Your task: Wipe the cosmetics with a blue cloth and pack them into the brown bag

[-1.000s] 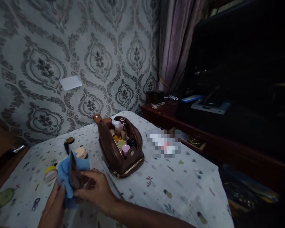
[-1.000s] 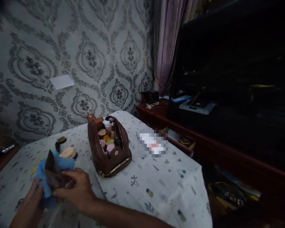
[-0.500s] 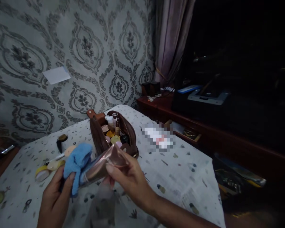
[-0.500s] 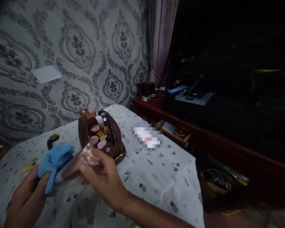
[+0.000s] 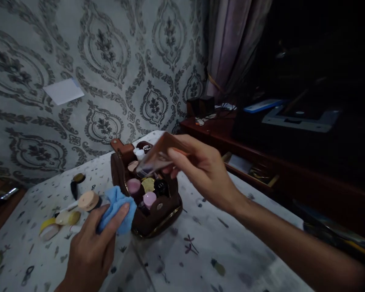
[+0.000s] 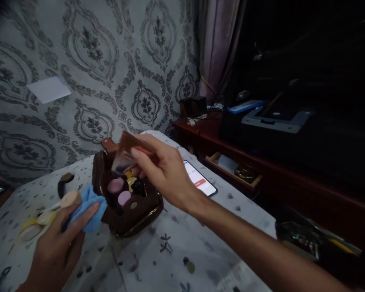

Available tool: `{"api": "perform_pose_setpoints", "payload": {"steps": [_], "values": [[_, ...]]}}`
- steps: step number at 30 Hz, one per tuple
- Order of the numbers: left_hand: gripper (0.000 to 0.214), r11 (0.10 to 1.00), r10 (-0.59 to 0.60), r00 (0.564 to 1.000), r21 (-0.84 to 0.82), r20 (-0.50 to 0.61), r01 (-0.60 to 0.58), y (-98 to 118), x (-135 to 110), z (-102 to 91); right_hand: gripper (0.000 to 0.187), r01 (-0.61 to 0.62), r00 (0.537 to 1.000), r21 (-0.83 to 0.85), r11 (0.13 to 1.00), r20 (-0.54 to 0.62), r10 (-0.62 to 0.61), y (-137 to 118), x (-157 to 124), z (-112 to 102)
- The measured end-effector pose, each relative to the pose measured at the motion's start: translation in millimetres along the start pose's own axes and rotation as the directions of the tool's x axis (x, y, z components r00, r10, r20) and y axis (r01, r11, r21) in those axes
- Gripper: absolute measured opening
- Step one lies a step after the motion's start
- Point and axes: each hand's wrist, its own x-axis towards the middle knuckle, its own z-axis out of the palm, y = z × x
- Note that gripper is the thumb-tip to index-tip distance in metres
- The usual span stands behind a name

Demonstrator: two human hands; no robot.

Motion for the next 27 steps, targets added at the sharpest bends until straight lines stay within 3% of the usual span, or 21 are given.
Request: {"api": "perform_pose_setpoints", "payload": {"steps": [5, 9, 11, 18, 27], "values": [[0.069, 0.999, 0.017, 1.0, 0.033, -0.003, -0.017, -3.8, -3.0, 0.8, 0.015, 0.195, 0.967, -0.345, 0.918, 0.226, -0.12, 28.5, 59.6, 32.2], [0.07, 0.996, 0.086, 0.996, 0.026, -0.027, -0.085, -5.2, 0.1, 2.4, 0.015, 0.2, 0.932, -0.542, 0.816, 0.363, 0.013, 43.3, 83.4, 57.0], [0.071, 0.998, 0.065, 0.997, 0.007, -0.035, -0.065, -2.6, 1.6, 3.0, 0.016, 0.166, 0.913, -0.607, 0.777, 0.392, 0.111, 47.8, 90.5, 66.4], [0.073, 1.0, -0.009, 0.999, -0.009, -0.048, 0.009, 8.2, 5.2, 3.5, 0.016, 0.132, 0.838, -0.686, 0.715, 0.463, 0.29, 64.8, 106.4, 84.4], [0.072, 1.0, 0.019, 0.999, -0.014, -0.036, -0.019, 6.0, 6.6, 3.3, 0.027, 0.263, 0.738, -0.757, 0.598, 0.557, 0.381, 68.0, 114.7, 90.4]]}}
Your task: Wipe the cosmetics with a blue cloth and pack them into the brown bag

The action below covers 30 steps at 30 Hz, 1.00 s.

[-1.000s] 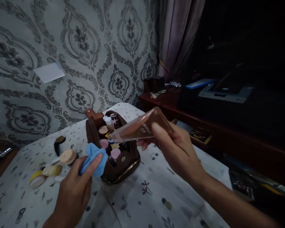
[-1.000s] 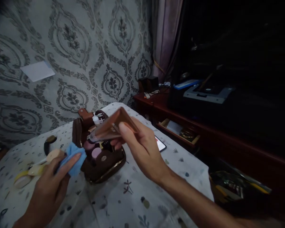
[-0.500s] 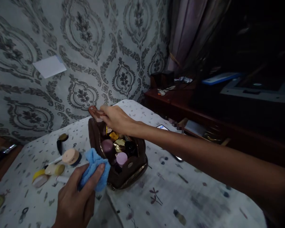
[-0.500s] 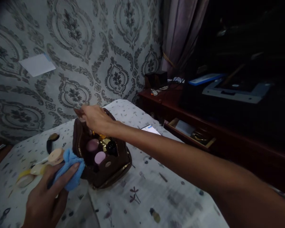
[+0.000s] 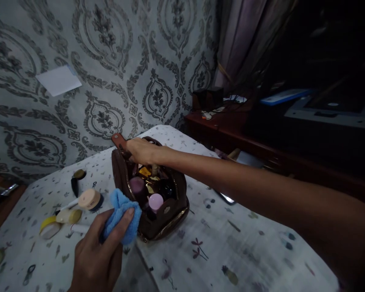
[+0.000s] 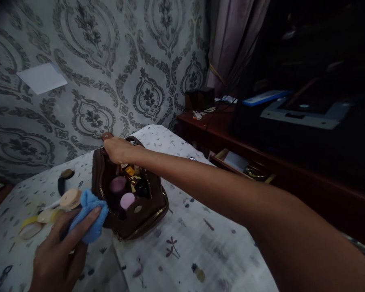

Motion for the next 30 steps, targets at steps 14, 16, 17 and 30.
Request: {"api": "perform_pose_setpoints", "payload": {"steps": [14, 16, 17, 30], "values": [[0.061, 0.999, -0.005, 1.0, -0.033, 0.008, 0.005, 0.9, -7.4, -4.0, 0.025, 0.034, 0.948, -0.054, 0.998, -0.314, -0.05, -9.6, -53.6, -23.0], [0.058, 0.994, -0.048, 0.999, -0.096, -0.003, 0.048, 2.8, -11.3, -2.9, 0.026, 0.045, 0.922, -0.051, 0.998, -0.383, -0.062, -16.3, -70.4, -24.1], [0.057, 0.99, -0.07, 0.998, -0.124, -0.003, 0.069, 2.6, -14.3, -1.9, 0.028, 0.053, 0.911, -0.039, 0.998, -0.408, -0.064, -20.6, -79.2, -23.0], [0.034, 0.917, -0.38, 0.912, -0.068, 0.157, 0.394, -58.3, -68.0, 5.4, 0.027, 0.569, 0.785, 0.286, 0.771, -0.468, -0.405, -103.2, -141.5, 65.1]]}}
